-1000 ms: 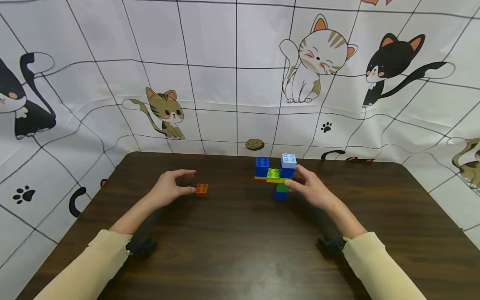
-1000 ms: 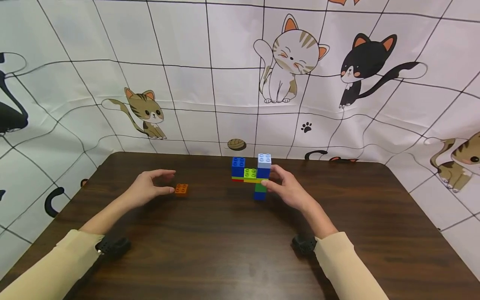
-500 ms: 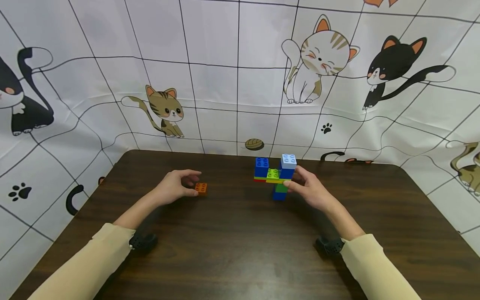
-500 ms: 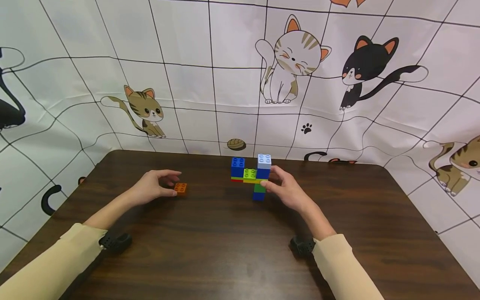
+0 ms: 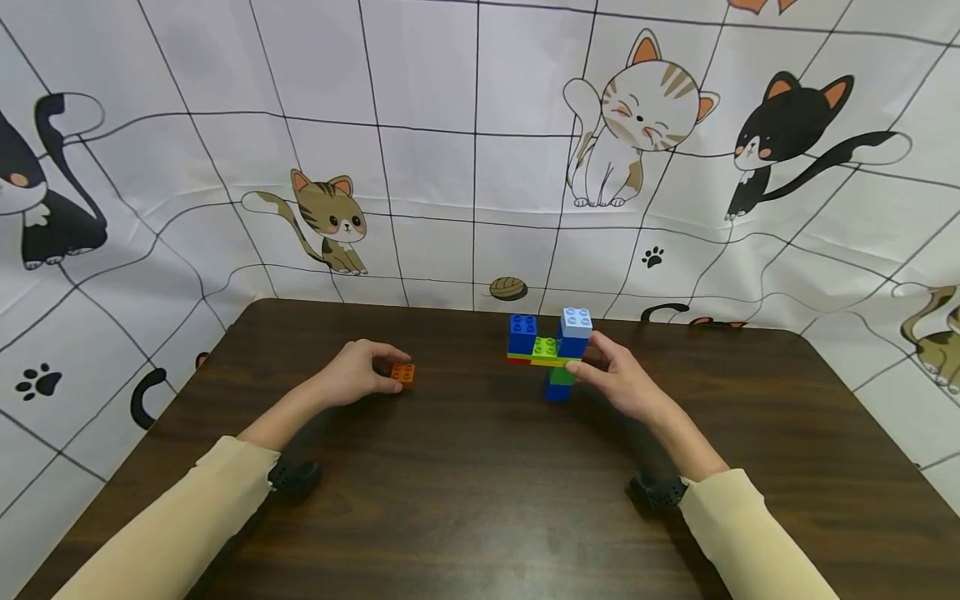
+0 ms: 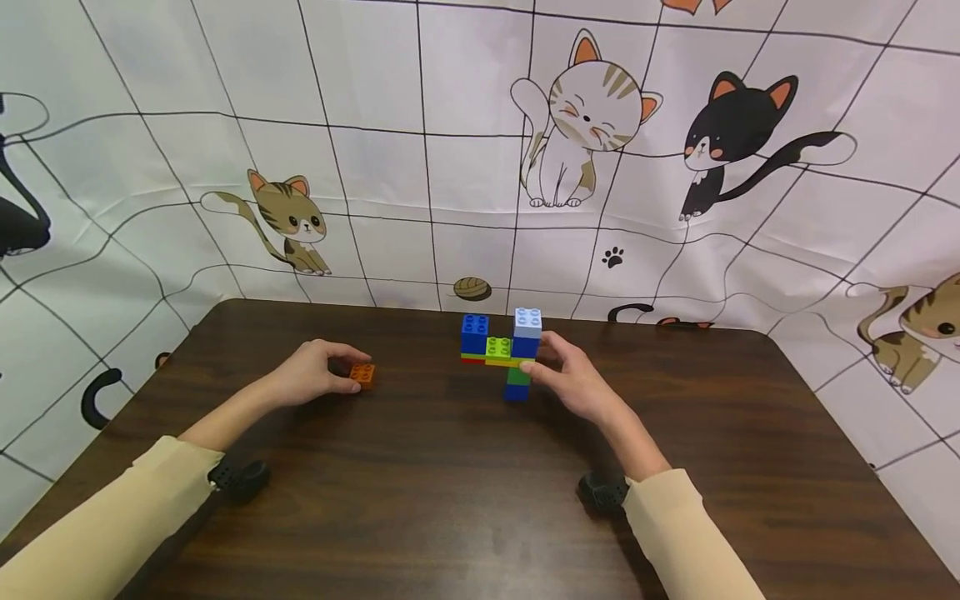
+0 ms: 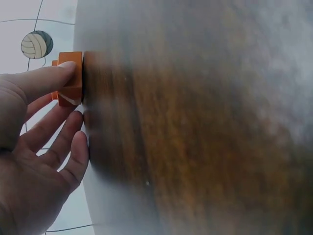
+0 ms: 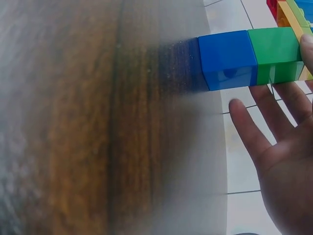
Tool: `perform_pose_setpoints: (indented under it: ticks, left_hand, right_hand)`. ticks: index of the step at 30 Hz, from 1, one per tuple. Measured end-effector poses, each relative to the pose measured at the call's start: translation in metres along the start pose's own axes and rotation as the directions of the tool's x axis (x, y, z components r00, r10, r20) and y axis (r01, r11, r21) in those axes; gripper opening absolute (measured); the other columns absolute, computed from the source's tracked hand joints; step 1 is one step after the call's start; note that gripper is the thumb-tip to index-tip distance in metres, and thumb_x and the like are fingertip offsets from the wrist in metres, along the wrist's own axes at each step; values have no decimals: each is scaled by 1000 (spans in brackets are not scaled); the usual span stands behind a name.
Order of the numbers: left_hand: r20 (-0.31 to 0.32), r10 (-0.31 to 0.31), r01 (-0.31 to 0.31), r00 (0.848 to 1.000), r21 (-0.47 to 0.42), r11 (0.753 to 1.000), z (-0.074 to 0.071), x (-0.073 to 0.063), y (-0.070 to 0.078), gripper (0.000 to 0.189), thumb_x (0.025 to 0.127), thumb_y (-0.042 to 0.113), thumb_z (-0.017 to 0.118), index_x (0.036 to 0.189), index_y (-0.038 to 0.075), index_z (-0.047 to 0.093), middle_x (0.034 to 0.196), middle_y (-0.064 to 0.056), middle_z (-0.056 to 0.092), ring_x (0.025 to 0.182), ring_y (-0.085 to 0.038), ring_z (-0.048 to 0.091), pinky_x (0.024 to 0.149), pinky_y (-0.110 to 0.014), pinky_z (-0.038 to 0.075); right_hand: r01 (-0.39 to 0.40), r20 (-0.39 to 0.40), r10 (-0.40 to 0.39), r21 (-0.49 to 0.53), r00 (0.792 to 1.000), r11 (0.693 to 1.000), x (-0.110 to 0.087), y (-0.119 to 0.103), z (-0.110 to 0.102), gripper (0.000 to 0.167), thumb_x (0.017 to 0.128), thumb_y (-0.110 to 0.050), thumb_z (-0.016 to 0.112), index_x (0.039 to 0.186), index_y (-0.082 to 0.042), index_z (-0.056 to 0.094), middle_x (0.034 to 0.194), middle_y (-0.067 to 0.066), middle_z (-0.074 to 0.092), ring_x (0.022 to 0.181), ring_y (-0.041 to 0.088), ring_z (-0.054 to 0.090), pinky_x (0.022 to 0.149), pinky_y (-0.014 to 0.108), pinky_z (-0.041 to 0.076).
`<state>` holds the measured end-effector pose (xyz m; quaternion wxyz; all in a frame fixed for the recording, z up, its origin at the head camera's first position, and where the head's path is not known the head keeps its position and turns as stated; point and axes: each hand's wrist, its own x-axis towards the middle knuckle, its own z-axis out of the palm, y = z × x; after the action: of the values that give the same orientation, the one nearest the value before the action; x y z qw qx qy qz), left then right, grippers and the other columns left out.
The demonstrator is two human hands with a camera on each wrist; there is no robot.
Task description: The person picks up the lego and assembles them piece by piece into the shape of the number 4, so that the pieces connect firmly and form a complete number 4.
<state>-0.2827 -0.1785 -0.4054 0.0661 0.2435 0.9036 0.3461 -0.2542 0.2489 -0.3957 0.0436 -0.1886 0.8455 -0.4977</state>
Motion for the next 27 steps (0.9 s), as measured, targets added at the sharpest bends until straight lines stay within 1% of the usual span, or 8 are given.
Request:
perform_pose_setpoints:
  ticks: [4,7,8,11,16,18,23,27]
  left_hand:
    - [-11,3,-3,1000,-1,1000,0,0,1,36,88,12,80,121,-1,72,110,-14,71,95,-26,63,80,-41,54]
    - [-17,-15,15,1000,-20,1000,2,0,6,35,89,12,79,121,0,72,112,-13,70,98,-27,63,84,-43,54]
    - [-16,-21,20,1000,-32,999,3,1,8,35,90,11,79,122,1,72,114,-14,70,101,-28,63,87,-45,54]
    - [-7,-8,7,1000,-68,998,6,3,17,36,91,11,79,124,1,71,120,-15,68,107,-30,63,94,-48,53]
    - [-15,17,-19,1000,-106,994,10,8,29,35,91,9,78,125,2,71,119,-14,68,105,-29,62,92,-45,54]
    - [-29,24,-27,999,-107,994,11,11,33,35,91,9,78,124,2,71,118,-14,68,103,-28,62,91,-44,54]
    - [-71,36,-46,997,-142,989,11,14,40,36,91,8,77,125,2,70,119,-14,68,106,-30,62,92,-48,53]
    - [-144,41,-65,989,-168,984,13,18,47,37,90,9,78,126,3,71,121,-13,68,109,-31,62,94,-49,52]
  right_hand:
    - [2,-8,-2,-23,1000,1000,0,0,2,49,104,-21,63,146,-2,46,132,24,63,117,38,62,101,55,50]
    - [2,-11,-2,-15,1000,1000,0,0,3,50,104,-21,63,146,-2,46,133,24,63,118,38,61,101,55,49]
    - [2,-11,-3,-14,1000,1000,0,1,3,49,104,-21,63,146,-2,46,133,24,63,119,39,61,101,55,49]
    - [-4,-18,4,-6,1000,1000,-1,1,3,50,104,-21,64,146,-2,46,134,23,62,120,39,61,101,55,50]
    - [-5,-23,5,2,1000,1000,-1,0,2,50,104,-22,63,147,-3,46,134,23,62,121,39,60,101,56,49]
    - [-4,-21,5,4,1000,1000,-1,0,1,50,104,-22,63,147,-3,46,134,24,62,120,39,60,102,56,49]
    - [-2,-16,2,-2,1000,1000,0,1,1,49,104,-21,63,146,-2,46,134,24,62,120,39,61,102,55,49]
    - [3,-19,-3,-14,1000,1000,0,2,1,49,104,-21,62,146,-1,46,134,24,62,120,39,61,102,55,49]
